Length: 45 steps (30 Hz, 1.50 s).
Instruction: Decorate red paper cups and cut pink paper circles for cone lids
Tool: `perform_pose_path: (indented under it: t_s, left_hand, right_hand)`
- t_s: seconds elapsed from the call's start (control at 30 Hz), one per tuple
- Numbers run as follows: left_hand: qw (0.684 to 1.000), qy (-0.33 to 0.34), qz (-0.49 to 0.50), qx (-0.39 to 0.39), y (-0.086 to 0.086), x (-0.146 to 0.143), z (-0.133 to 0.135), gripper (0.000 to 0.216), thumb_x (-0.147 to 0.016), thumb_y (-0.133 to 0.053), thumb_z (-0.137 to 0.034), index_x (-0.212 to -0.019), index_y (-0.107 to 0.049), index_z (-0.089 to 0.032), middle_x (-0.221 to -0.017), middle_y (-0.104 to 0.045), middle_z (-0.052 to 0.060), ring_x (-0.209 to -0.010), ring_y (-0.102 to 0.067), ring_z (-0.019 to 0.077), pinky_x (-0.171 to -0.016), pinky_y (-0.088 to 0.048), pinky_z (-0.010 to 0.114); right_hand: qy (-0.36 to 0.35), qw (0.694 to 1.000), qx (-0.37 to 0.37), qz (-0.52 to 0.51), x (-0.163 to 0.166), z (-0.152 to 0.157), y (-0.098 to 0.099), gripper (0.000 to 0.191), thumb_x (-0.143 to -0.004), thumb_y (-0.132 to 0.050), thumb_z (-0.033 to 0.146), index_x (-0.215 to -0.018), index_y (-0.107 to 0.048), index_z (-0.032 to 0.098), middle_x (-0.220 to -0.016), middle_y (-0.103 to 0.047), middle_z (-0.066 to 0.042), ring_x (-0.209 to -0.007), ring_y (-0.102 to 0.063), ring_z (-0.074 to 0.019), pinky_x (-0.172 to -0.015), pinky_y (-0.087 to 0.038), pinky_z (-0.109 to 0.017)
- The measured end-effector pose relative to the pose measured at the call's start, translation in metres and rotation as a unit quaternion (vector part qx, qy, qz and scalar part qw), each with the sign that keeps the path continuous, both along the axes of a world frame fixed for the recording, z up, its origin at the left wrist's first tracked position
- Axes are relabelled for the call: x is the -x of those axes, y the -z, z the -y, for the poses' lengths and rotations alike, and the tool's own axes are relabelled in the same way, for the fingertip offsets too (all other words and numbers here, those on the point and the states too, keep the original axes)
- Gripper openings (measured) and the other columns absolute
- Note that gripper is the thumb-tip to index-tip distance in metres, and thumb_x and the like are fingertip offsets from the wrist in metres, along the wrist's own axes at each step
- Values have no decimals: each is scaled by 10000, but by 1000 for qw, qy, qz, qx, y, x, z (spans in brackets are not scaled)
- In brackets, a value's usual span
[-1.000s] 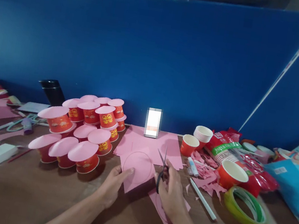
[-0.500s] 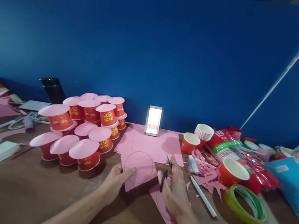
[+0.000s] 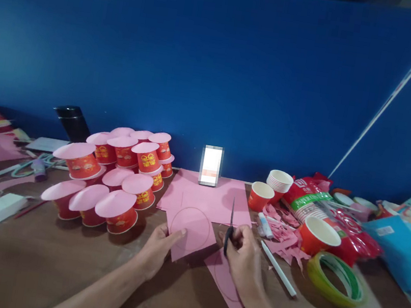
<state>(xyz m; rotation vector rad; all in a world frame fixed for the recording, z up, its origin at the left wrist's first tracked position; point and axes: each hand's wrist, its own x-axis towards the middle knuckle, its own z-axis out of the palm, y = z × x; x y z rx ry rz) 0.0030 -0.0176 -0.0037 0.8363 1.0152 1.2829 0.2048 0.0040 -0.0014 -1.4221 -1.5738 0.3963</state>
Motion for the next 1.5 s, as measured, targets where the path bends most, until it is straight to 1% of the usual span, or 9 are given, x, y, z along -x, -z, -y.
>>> perform_pose_path:
  t_s: [0.07,0.17,0.3,0.5,0.6,0.8,1.2,1.33,1.5]
  left_hand:
    - [1000,4,-1,-1,-1,0,0,381,-690,-727,-397,-913,-683,-91,-871,-716,105,-714,-631,170,-627,-473,250]
    - [1000,4,-1,-2,0,0,0,372,-694,-726,-384,-917,-682,-90,-884,-716,108,-742,-637,176,-642,-476,250]
    - [1000,4,8,-4,1,1,0,362,-706,-720,-368,-935,-677,-91,-887,-718,110,-781,-649,186,-692,-484,262]
    - [1000,3,16,-4,-1,1,-2,383,-669,-752,-347,-940,-678,-87,-929,-719,126,-836,-659,214,-780,-492,307]
    - [1000,5,8,-6,-1,1,-2,395,-663,-756,-347,-945,-677,-82,-933,-719,136,-846,-661,231,-771,-498,322]
    - [1000,9,-12,-14,2,1,-2,389,-685,-738,-337,-969,-670,-80,-988,-709,152,-867,-662,246,-786,-502,345]
    - [1000,10,-15,-2,-2,1,-1,407,-679,-741,-354,-963,-674,-71,-951,-716,150,-857,-667,251,-760,-506,334]
    - [1000,14,-3,-6,-3,1,-1,427,-665,-754,-355,-975,-675,-73,-956,-716,145,-856,-667,243,-766,-507,326]
    - [1000,9,-2,-3,-2,1,-1,438,-667,-749,-389,-962,-680,-74,-960,-715,146,-855,-667,247,-768,-511,330]
  right_hand:
    - [-20,999,-9,24,0,1,0,206,-755,-523,322,-617,-404,227,-538,-467,46,-501,-467,-126,-514,-381,-236]
    - [-49,999,10,20,1,2,0,198,-778,-490,295,-613,-410,222,-536,-463,49,-507,-465,-121,-518,-373,-226]
    - [-62,998,25,12,1,3,0,204,-818,-483,329,-653,-431,220,-575,-501,41,-538,-502,-129,-551,-393,-228]
    - [-63,997,39,14,2,3,2,138,-817,-515,334,-762,-467,216,-689,-564,20,-626,-566,-147,-610,-426,-242]
    - [-70,996,48,8,3,2,5,125,-819,-513,330,-792,-472,215,-728,-577,12,-658,-587,-153,-626,-436,-246]
    - [-63,996,45,32,4,4,7,83,-808,-506,283,-773,-469,217,-703,-552,23,-626,-555,-144,-599,-415,-242]
    - [-74,995,45,44,8,5,5,59,-797,-495,253,-766,-462,215,-689,-538,28,-608,-526,-132,-574,-402,-237]
    - [-93,993,64,21,8,6,6,46,-800,-492,253,-818,-472,215,-729,-577,15,-635,-567,-141,-597,-435,-249]
    - [-112,989,91,-24,12,8,1,112,-802,-491,271,-895,-496,210,-825,-646,-27,-724,-637,-173,-636,-488,-273]
